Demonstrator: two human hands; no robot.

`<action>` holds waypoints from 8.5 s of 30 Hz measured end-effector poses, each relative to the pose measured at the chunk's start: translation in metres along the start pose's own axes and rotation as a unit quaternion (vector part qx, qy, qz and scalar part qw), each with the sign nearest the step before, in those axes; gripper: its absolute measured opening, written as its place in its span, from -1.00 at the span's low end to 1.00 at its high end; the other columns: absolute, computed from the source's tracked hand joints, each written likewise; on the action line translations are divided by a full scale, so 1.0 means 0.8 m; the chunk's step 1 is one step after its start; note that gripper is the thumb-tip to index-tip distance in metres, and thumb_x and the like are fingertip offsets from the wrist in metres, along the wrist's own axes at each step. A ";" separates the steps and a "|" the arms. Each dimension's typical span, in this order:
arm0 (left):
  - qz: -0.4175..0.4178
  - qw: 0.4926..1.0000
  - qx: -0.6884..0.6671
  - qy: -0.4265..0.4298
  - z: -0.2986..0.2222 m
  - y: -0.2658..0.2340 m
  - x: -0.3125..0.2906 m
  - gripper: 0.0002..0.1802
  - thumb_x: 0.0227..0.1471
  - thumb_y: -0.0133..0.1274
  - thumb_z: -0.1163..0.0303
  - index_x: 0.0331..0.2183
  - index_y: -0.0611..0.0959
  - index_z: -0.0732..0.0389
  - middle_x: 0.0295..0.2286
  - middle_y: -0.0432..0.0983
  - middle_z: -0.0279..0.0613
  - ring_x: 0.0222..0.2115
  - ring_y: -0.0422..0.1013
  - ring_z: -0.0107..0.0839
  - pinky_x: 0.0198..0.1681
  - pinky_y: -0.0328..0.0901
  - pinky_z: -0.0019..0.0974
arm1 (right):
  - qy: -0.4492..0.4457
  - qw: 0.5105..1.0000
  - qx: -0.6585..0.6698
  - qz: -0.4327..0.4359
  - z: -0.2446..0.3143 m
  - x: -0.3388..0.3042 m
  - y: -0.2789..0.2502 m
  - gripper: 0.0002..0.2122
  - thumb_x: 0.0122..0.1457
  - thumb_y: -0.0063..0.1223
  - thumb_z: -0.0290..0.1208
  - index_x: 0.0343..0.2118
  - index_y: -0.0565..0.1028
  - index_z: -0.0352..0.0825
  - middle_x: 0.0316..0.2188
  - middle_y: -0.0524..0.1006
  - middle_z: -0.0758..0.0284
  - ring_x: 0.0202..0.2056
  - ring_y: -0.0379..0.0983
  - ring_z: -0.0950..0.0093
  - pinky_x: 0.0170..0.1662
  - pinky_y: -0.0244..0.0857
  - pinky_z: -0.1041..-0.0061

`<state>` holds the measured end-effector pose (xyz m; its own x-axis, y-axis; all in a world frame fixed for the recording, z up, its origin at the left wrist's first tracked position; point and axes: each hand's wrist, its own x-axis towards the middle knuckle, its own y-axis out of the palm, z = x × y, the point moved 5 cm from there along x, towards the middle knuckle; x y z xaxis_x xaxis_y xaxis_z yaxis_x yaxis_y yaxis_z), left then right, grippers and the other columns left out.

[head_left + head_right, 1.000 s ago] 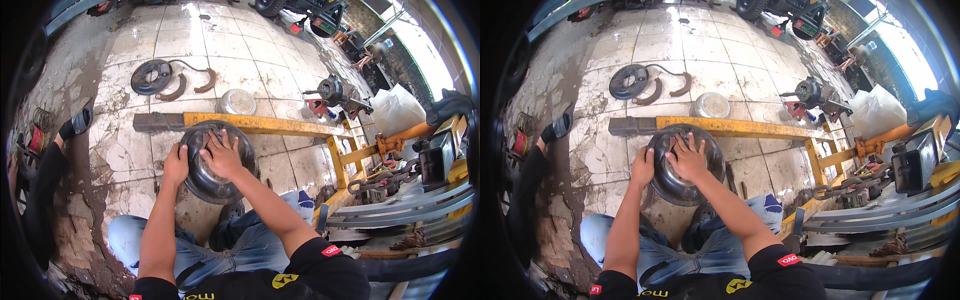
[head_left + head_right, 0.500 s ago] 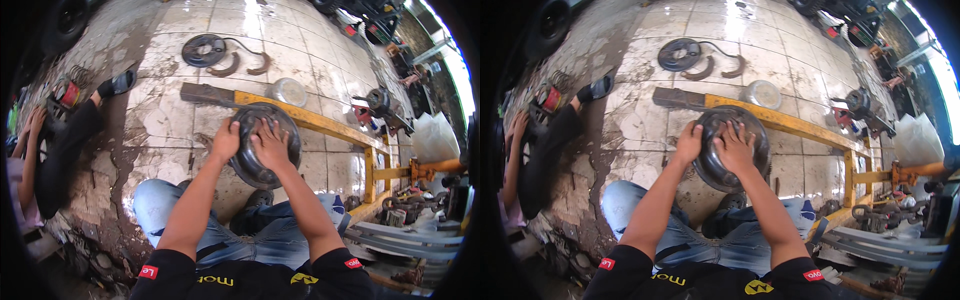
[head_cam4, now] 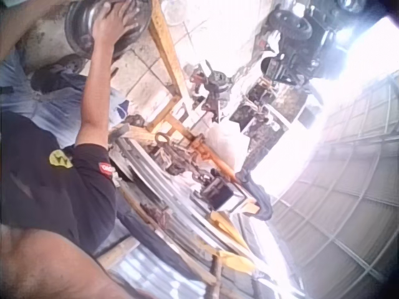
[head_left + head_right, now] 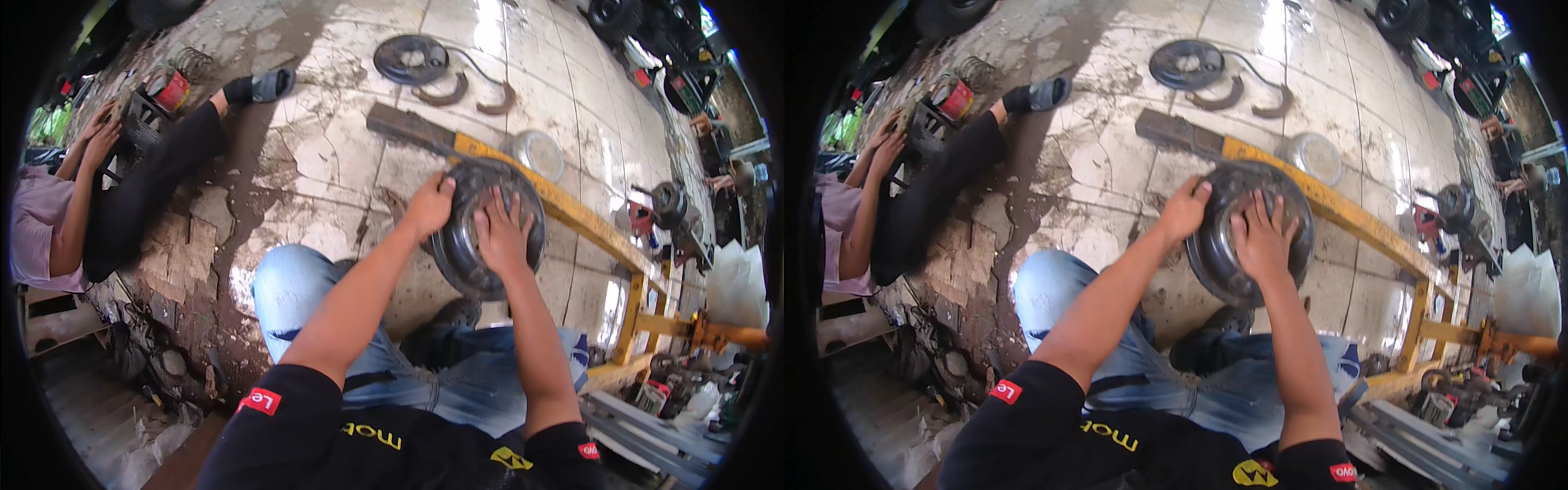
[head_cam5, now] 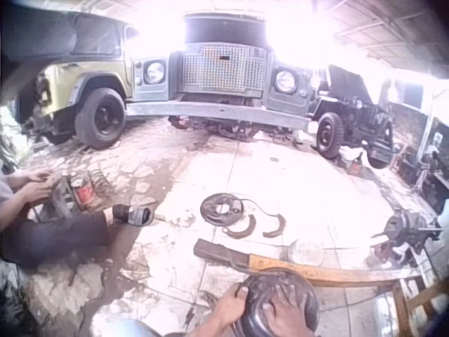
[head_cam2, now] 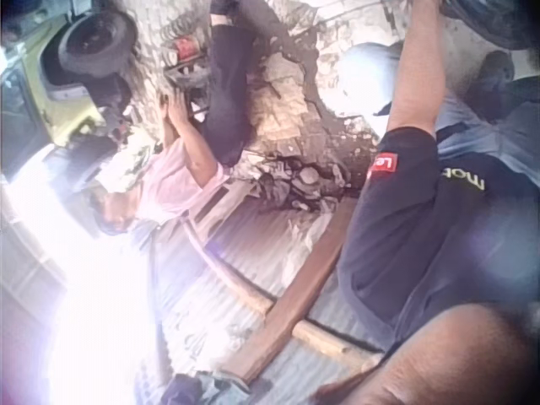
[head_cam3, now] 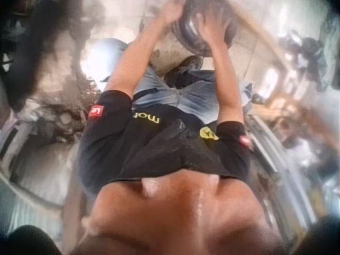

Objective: The person sits on the floor and scrubs the inside and outside surfaces of a brake drum by hand. They repeatedly rotate the drum to access different areas while another person works nearby.

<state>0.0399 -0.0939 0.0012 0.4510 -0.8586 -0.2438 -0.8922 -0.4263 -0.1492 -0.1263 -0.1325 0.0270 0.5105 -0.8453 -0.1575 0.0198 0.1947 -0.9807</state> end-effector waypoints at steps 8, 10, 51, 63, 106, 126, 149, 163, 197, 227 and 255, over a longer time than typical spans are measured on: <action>-0.019 0.996 0.075 0.043 0.002 -0.005 -0.001 -0.42 0.22 -0.16 0.10 0.06 0.40 0.39 -0.09 0.44 0.34 -0.02 0.38 0.14 0.05 0.24 -0.11 | -0.005 1.000 0.016 -0.014 0.007 0.002 0.009 -0.41 0.31 -0.49 0.12 0.29 0.14 -0.10 0.35 0.03 0.38 0.36 -0.23 0.08 0.27 -0.43 -0.27; -0.007 0.997 0.071 0.031 0.002 -0.003 -0.001 -0.40 0.23 -0.16 0.09 0.08 0.38 0.42 -0.07 0.43 0.33 0.00 0.37 0.11 0.07 0.23 -0.14 | -0.003 0.999 0.015 -0.029 0.006 0.012 0.003 -0.41 0.31 -0.50 0.13 0.29 0.14 -0.13 0.35 0.03 0.37 0.36 -0.24 0.08 0.27 -0.44 -0.27; 0.027 0.996 0.064 0.058 -0.002 -0.009 -0.001 -0.49 0.27 -0.19 0.13 -0.01 0.44 0.41 -0.14 0.47 0.33 -0.07 0.41 0.12 0.00 0.26 -0.11 | 0.013 0.998 0.049 -0.044 0.016 0.019 -0.008 -0.42 0.31 -0.48 0.13 0.28 0.16 -0.10 0.35 0.03 0.39 0.36 -0.24 0.08 0.26 -0.43 -0.29; 0.005 0.994 0.084 0.074 0.008 -0.012 0.001 -0.45 0.27 -0.20 0.14 0.04 0.39 0.46 -0.10 0.45 0.33 -0.03 0.40 0.08 0.04 0.25 -0.16 | -0.005 0.995 0.064 -0.073 0.017 0.017 -0.002 -0.41 0.30 -0.43 0.13 0.25 0.23 -0.17 0.33 0.10 0.37 0.35 -0.18 0.06 0.24 -0.40 -0.33; 0.030 0.994 0.074 0.074 -0.004 -0.008 -0.003 -0.53 0.29 -0.20 0.16 -0.03 0.45 0.41 -0.18 0.52 0.16 -0.16 0.46 -0.11 -0.05 0.28 -0.22 | 0.093 0.994 -0.046 -0.038 -0.011 -0.011 -0.007 -0.27 0.29 -0.48 0.18 0.26 0.13 -0.41 0.32 0.04 0.13 0.35 -0.12 0.16 0.31 -0.29 -0.08; 0.020 0.990 0.127 0.063 0.007 -0.011 0.002 -0.46 0.27 -0.21 0.11 0.01 0.41 0.42 -0.12 0.46 0.31 -0.04 0.39 0.12 0.04 0.24 -0.11 | 0.045 0.996 0.034 -0.065 -0.005 -0.002 -0.004 -0.31 0.30 -0.42 0.11 0.25 0.14 -0.45 0.32 0.07 0.12 0.34 -0.07 0.21 0.34 -0.35 0.00; 0.040 0.994 0.065 0.085 0.004 -0.005 0.001 -0.56 0.29 -0.19 0.17 -0.09 0.47 0.40 -0.24 0.53 0.16 -0.23 0.47 -0.11 -0.11 0.31 -0.19 | 0.069 0.995 0.047 -0.046 0.009 0.007 -0.008 -0.29 0.29 -0.52 0.19 0.27 0.13 -0.37 0.33 0.05 0.19 0.35 -0.10 0.27 0.33 -0.29 -0.05; 0.014 0.993 0.077 0.093 0.007 -0.007 0.001 -0.52 0.28 -0.18 0.17 -0.08 0.45 0.47 -0.23 0.52 0.20 -0.20 0.46 -0.09 -0.10 0.30 -0.20 | 0.058 0.994 0.051 -0.080 0.007 -0.005 -0.001 -0.30 0.29 -0.46 0.16 0.25 0.17 -0.39 0.31 0.09 0.18 0.34 -0.07 0.28 0.33 -0.30 -0.05; 0.007 0.987 0.136 0.085 0.003 -0.010 0.002 -0.37 0.27 -0.21 0.06 0.04 0.37 0.51 -0.05 0.40 0.37 0.04 0.31 0.11 0.12 0.17 -0.13 | 0.007 0.986 0.089 -0.139 -0.063 0.008 -0.001 -0.50 0.27 -0.28 -0.25 0.22 0.19 -0.41 0.24 0.19 0.04 0.28 0.07 0.15 0.28 -0.05 0.07; 0.012 0.999 0.038 0.028 0.002 0.007 -0.002 -0.54 0.26 -0.15 0.18 -0.05 0.46 0.41 -0.21 0.53 0.08 -0.22 0.45 -0.22 -0.09 0.30 -0.26 | 0.021 0.993 0.019 -0.116 -0.058 -0.007 -0.007 -0.53 0.34 -0.35 -0.10 0.18 0.30 -0.28 0.26 0.22 0.23 0.26 0.10 0.15 0.17 0.15 0.09; 0.006 0.991 0.130 0.013 -0.002 -0.007 -0.011 -0.42 0.22 -0.21 0.09 0.05 0.37 0.40 -0.14 0.45 0.38 -0.07 0.38 0.22 0.04 0.24 -0.03 | 0.011 0.998 0.012 -0.055 -0.026 -0.001 0.017 -0.34 0.32 -0.47 0.10 0.27 0.14 -0.38 0.33 0.02 0.12 0.35 -0.14 0.17 0.34 -0.30 0.01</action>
<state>0.0408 -0.0848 0.0055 0.4368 -0.8717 -0.2224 -0.8593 -0.3311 -0.3898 -0.1442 -0.1390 0.0111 0.4849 -0.8730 -0.0519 0.0963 0.1122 -0.9890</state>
